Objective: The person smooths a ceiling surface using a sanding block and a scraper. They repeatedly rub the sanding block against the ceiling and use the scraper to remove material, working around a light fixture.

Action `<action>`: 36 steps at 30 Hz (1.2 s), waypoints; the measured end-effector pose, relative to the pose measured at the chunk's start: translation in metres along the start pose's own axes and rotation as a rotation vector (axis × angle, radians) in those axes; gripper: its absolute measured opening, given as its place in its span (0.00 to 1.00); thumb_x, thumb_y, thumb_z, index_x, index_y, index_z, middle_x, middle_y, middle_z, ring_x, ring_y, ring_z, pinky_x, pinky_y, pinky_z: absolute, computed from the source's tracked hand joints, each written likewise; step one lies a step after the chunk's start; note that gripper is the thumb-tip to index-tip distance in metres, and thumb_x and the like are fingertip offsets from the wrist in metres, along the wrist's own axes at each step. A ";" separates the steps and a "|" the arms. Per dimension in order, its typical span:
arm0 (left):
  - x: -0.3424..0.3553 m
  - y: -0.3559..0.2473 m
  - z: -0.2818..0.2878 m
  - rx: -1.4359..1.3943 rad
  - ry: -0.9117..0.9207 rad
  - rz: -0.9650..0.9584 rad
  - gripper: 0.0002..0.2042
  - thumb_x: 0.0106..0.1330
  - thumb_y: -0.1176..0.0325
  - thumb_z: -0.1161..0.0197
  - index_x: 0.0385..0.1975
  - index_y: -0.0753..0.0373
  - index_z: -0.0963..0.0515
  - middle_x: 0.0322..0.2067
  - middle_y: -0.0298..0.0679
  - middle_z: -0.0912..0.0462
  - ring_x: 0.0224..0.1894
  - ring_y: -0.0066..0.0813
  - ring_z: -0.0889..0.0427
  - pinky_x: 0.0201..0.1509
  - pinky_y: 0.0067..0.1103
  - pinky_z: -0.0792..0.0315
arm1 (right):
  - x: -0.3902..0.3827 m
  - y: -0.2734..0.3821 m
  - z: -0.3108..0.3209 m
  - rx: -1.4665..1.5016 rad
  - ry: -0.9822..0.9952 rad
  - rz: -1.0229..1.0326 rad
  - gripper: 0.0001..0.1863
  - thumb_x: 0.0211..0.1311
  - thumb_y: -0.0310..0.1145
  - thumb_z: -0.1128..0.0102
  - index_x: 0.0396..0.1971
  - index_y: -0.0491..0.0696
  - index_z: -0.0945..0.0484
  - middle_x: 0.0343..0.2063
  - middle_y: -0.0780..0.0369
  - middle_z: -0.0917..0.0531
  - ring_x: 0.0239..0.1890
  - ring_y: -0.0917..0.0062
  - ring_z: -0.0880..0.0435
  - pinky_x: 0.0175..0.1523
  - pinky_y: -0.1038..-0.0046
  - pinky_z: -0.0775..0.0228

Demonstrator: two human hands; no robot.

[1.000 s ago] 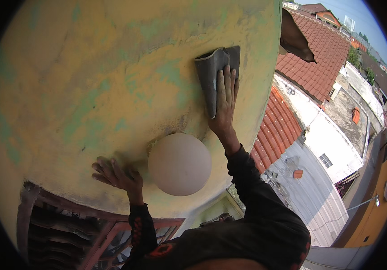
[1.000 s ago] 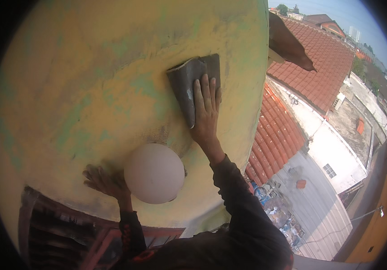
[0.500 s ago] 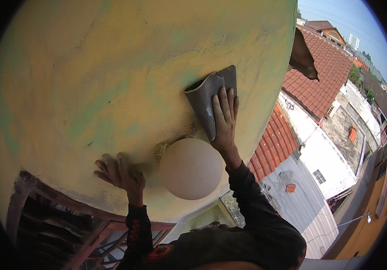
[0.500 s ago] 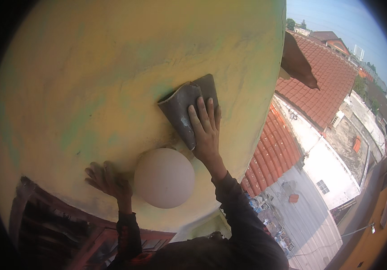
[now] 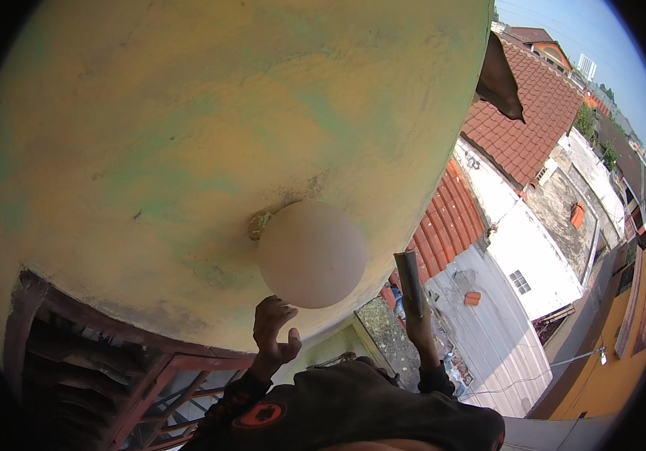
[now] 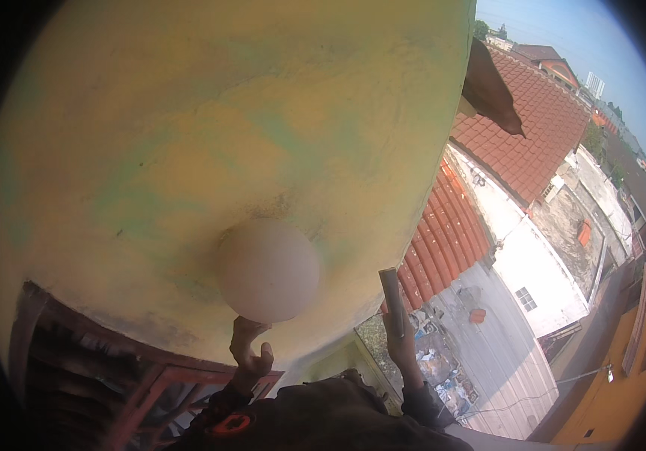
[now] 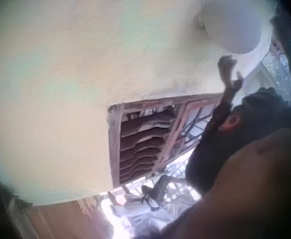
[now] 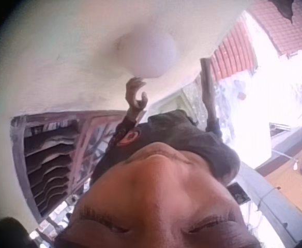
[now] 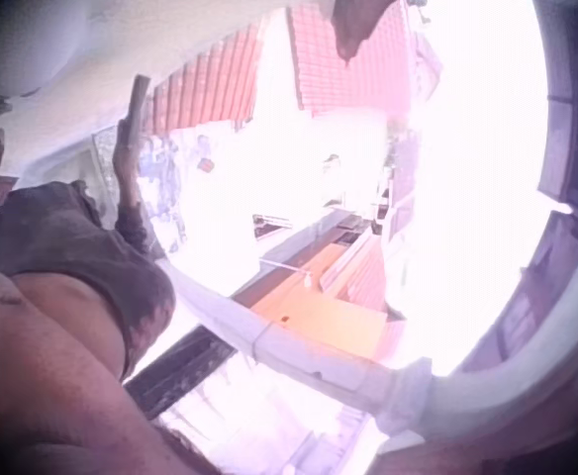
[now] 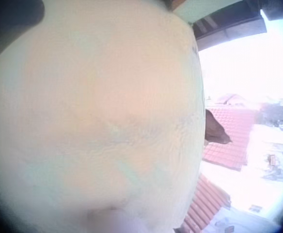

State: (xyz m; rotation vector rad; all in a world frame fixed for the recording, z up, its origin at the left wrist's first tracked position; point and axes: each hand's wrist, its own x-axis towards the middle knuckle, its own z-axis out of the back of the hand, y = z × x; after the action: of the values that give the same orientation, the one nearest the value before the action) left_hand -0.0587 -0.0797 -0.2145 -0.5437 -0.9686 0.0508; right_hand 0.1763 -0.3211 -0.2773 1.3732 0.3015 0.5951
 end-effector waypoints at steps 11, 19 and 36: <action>-0.011 0.009 -0.093 -0.624 0.583 0.952 0.20 0.64 0.61 0.26 0.48 0.65 0.27 0.32 0.36 0.16 0.38 0.23 0.18 0.45 0.22 0.24 | -0.065 0.036 -0.002 -0.014 0.400 -0.054 0.43 0.65 0.37 0.31 0.76 0.50 0.45 0.74 0.53 0.39 0.70 0.63 0.30 0.70 0.61 0.36; 0.002 -0.021 -0.085 -0.776 0.334 0.807 0.22 0.67 0.74 0.31 0.58 0.60 0.30 0.25 0.26 0.29 0.28 0.11 0.33 0.32 0.15 0.38 | -0.076 0.007 0.004 0.883 0.325 -0.484 0.48 0.68 0.58 0.39 0.76 0.48 0.49 0.74 0.53 0.39 0.74 0.64 0.38 0.71 0.53 0.39; 0.072 -0.031 0.064 0.231 -0.369 -0.055 0.14 0.67 0.78 0.43 0.52 0.62 0.24 0.51 0.47 0.17 0.60 0.50 0.23 0.61 0.39 0.27 | 0.121 0.213 -0.039 -0.556 -0.681 1.109 0.25 0.69 0.23 0.47 0.66 0.43 0.29 0.70 0.46 0.34 0.76 0.43 0.46 0.76 0.40 0.57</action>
State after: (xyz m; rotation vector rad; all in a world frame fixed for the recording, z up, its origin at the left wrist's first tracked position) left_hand -0.0741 -0.0595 -0.1163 -0.2985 -1.3170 0.2170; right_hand 0.2079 -0.2044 -0.0612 1.0187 -1.1710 0.9524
